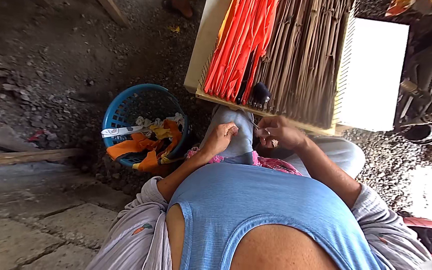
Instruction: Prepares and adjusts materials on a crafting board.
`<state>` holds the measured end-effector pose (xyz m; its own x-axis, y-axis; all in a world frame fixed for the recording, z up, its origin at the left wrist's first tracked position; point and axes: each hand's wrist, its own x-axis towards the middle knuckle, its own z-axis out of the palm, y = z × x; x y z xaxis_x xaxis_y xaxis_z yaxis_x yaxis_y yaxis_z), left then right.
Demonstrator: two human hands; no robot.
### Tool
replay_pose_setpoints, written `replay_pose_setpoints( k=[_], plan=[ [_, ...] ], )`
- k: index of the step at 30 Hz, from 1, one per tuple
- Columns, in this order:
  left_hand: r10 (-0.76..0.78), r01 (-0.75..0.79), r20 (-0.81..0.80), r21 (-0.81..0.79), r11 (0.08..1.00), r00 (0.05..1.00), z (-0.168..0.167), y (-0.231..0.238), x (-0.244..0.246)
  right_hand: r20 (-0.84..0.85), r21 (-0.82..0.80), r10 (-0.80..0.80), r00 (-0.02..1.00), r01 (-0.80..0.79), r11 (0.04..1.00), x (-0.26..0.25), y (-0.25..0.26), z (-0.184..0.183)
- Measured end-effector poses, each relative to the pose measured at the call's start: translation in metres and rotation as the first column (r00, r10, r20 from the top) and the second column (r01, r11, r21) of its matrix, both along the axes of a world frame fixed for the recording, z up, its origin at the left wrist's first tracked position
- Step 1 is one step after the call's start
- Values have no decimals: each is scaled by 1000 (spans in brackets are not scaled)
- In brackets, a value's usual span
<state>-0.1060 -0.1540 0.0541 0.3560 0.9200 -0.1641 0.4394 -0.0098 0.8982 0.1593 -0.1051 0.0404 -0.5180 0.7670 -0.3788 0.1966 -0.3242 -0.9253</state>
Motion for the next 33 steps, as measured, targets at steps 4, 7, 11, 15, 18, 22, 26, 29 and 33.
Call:
replay_pose_setpoints(
  k=[4,7,11,15,18,22,26,29,33],
  plan=[
    [-60,61,-34,34,998,998,-23,4,-3,104,157,96,990,-112,981,9,-5,22],
    [-57,57,-70,0,998,996,-44,21,6,76,410,-205,976,157,898,43,-8,62],
    [-28,26,-39,-29,999,999,-59,29,9,20,579,-761,649,613,538,128,4,91],
    [-37,37,-35,-23,999,999,-59,30,11,525,630,-811,259,522,574,218,28,57],
    [-51,48,-81,-45,998,995,-54,30,14,746,591,-664,45,414,692,246,45,22],
    [-39,29,-97,-101,994,995,-45,29,15,893,441,-449,-37,274,855,237,63,9],
    [-41,33,-92,-88,996,995,-48,29,14,964,264,-263,-28,183,947,240,81,7],
    [-39,33,-66,-87,996,997,-48,30,14,897,436,-443,-3,176,882,204,88,47],
    [-52,46,-88,-65,997,995,-59,27,5,556,762,-713,427,80,642,82,85,69]
  ],
)
